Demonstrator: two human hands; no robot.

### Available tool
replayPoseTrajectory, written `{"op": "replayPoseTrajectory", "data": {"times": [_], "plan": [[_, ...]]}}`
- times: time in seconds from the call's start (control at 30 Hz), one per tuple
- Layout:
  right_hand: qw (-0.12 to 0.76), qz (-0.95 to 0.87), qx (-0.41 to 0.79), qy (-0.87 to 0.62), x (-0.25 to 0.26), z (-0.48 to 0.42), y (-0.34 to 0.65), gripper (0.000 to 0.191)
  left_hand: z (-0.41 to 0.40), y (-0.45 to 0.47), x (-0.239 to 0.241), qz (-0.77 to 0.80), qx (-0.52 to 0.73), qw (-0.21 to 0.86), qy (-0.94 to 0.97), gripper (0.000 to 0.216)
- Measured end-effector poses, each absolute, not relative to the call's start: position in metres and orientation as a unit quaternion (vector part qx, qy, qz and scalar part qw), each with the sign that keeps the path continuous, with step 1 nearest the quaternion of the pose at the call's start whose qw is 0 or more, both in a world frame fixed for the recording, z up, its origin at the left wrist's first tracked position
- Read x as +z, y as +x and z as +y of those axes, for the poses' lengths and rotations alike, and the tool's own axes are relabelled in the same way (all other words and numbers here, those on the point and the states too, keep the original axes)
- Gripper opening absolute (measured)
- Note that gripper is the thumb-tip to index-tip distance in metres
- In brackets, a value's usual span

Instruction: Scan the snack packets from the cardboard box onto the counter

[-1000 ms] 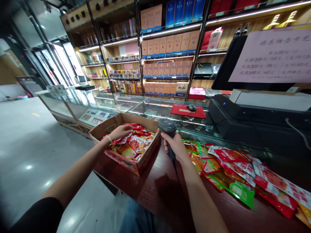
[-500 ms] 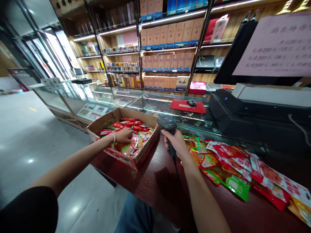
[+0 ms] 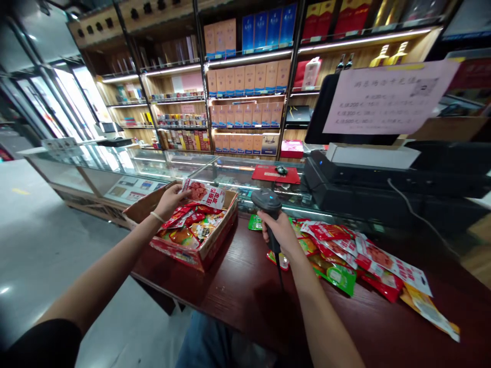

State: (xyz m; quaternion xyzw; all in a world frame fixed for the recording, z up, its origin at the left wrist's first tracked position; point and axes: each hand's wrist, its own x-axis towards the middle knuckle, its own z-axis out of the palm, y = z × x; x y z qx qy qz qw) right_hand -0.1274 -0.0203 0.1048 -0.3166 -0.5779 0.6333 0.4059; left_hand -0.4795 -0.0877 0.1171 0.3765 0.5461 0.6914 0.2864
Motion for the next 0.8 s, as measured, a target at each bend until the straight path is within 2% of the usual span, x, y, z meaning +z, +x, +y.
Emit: {"op": "replayPoseTrajectory", "data": {"times": [0.23, 0.37, 0.57, 0.8], "plan": [[0.452, -0.548, 0.611, -0.349, 0.095, -0.008, -0.073, 0.034, -0.076, -0.380, 0.151, 0.472, 0.749, 0.288, 0.365, 0.037], [0.487, -0.521, 0.594, -0.371, 0.082, 0.005, -0.040, 0.033, -0.066, -0.310, 0.146, 0.399, 0.784, 0.302, 0.368, 0.029], [0.529, -0.480, 0.574, -0.401, 0.057, 0.021, -0.002, 0.037, -0.029, -0.238, 0.080, 0.373, 0.796, 0.356, 0.317, 0.030], [0.537, -0.461, 0.584, -0.398, 0.048, 0.018, 0.004, 0.039, 0.006, -0.219, 0.011, 0.368, 0.784, 0.458, 0.203, 0.032]]}}
